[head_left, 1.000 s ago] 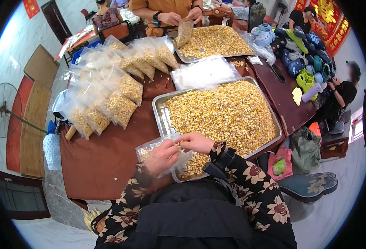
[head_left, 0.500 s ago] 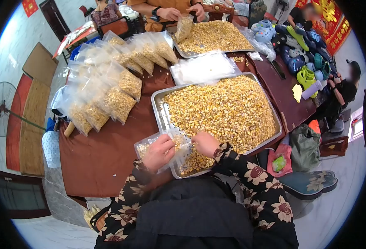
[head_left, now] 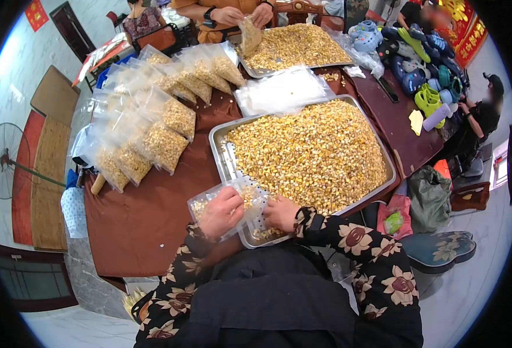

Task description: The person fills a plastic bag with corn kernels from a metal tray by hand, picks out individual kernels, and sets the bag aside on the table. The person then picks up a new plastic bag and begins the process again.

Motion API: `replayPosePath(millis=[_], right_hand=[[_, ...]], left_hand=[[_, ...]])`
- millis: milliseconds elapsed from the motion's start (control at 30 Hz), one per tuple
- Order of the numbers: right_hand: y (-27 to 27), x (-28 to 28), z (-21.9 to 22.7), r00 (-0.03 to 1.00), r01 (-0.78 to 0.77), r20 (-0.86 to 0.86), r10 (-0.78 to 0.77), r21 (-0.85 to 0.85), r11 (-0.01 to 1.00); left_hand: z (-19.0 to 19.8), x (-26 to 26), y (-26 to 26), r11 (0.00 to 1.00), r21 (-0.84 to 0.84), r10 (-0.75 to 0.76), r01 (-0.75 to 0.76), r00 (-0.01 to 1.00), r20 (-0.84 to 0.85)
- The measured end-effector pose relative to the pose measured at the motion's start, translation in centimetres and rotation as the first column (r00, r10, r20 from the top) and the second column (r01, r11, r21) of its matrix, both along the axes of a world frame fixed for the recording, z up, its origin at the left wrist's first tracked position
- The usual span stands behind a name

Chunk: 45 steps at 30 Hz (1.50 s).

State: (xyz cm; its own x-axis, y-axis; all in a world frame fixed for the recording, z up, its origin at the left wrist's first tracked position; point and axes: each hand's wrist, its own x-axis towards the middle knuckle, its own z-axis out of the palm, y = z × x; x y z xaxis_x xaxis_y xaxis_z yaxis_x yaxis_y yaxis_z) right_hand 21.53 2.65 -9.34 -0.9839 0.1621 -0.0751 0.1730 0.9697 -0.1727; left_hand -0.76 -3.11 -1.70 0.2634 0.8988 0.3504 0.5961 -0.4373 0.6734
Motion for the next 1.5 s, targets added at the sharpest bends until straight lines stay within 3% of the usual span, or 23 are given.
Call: replayPosePath(millis=[67,133,200,267,333,367,400,500,600,633,733,767,800,867,900,1000,1100,1133,1200,1300,1400,1467,1500], right_hand=[[0.8,0.8,1.7,0.985,0.146,0.086,-0.149,0.043,0.988],[1.6,1.2,1.2,0.981,0.19,0.026,-0.191,0.01,0.982],[2.2,1.4,0.9,0.901,0.433,0.044,-0.431,-0.114,0.894],[3.6,1.6,1.1,0.873,0.483,0.021,-0.488,-0.177,0.857],[4.9,1.5,1.0,0.776,0.561,-0.027,-0.63,-0.426,0.71],[5.1,1.2,2.6,0.686,0.593,0.085,-0.723,-0.64,0.488],[5.3,0.8,3.7,0.686,0.594,0.084,-0.723,-0.639,0.489],[5.2,-1.1,6.7,0.669,0.522,0.146,-0.728,-0.791,0.32],[4.4,-3.1,6.3,0.729,0.407,0.055,-0.682,-0.836,0.368],[3.9,-3.6,7.9,0.756,0.41,0.133,-0.641,-0.859,0.306],[3.2,-4.4,9.1,0.802,0.388,0.133,-0.582,-0.857,0.339],[3.1,-4.4,10.1,0.806,0.439,0.125,-0.578,-0.782,0.442],[3.1,-4.2,9.8,0.808,0.437,0.125,-0.575,-0.782,0.444],[2.9,-3.7,9.8,0.749,0.384,-0.112,-0.652,-0.729,0.566],[2.8,-3.1,10.3,0.723,0.423,-0.055,-0.689,-0.753,0.504],[2.7,-1.0,11.9,0.702,0.457,-0.06,-0.709,-0.726,0.513],[3.1,1.1,10.7,0.624,0.451,-0.032,-0.781,-0.802,0.393],[3.2,1.8,10.2,0.581,0.451,-0.001,-0.814,-0.832,0.324],[3.9,2.3,9.9,0.57,0.49,-0.011,-0.822,-0.798,0.35],[5.3,4.1,9.4,0.459,0.624,-0.213,-0.862,-0.614,0.484],[6.1,5.5,8.3,0.391,0.734,-0.313,-0.866,-0.461,0.498],[6.1,5.7,8.0,0.422,0.782,-0.287,-0.86,-0.364,0.506],[5.8,5.5,7.9,0.445,0.82,-0.319,-0.837,-0.23,0.524]], left_hand=[[0.0,0.0,0.0,1.0,-0.001,-0.005,0.005,1.0,-0.008],[-0.1,0.0,0.1,1.0,0.004,-0.004,0.004,1.0,-0.008],[-0.1,0.1,0.1,1.0,0.011,-0.005,0.005,1.0,-0.009],[-0.2,0.2,0.1,1.0,0.01,-0.009,0.009,1.0,-0.022],[0.1,0.4,0.1,1.0,0.018,-0.014,0.014,1.0,-0.027],[0.3,0.5,0.2,0.999,0.024,-0.024,0.025,0.999,-0.033],[0.3,0.5,0.2,0.999,0.026,-0.024,0.025,0.999,-0.032],[0.0,0.6,0.2,1.0,0.004,-0.024,0.024,0.999,-0.021],[0.0,0.6,0.2,0.999,0.011,-0.031,0.031,0.999,-0.015],[0.0,0.6,0.2,1.0,-0.002,-0.03,0.03,0.999,-0.014],[0.0,0.3,0.2,0.999,-0.014,-0.029,0.028,0.999,-0.019],[0.0,0.2,0.2,0.999,-0.014,-0.033,0.033,0.999,-0.022],[0.0,0.1,0.1,0.999,-0.014,-0.029,0.029,0.999,-0.022],[0.2,0.0,-0.1,0.999,0.044,-0.018,0.017,1.0,0.019],[0.3,-0.2,-0.4,0.999,0.046,-0.015,0.014,1.0,0.02],[1.4,-1.6,-2.2,0.984,0.163,0.054,-0.066,0.996,0.077],[1.8,-2.8,-3.2,0.924,0.261,0.216,-0.279,0.944,0.248],[1.2,-3.0,-3.2,0.924,0.255,0.223,-0.285,0.943,0.246],[0.6,-3.4,-2.5,0.946,0.241,0.18,-0.218,0.969,0.171],[1.2,-2.3,-1.4,0.961,0.23,0.136,-0.157,0.985,0.103],[1.5,-1.3,-0.4,0.966,0.214,0.14,-0.142,0.99,0.025],[1.7,-0.5,0.2,0.968,0.216,0.131,-0.127,0.991,-0.003],[1.9,-0.2,0.5,0.97,0.221,0.115,-0.103,0.992,-0.045]])
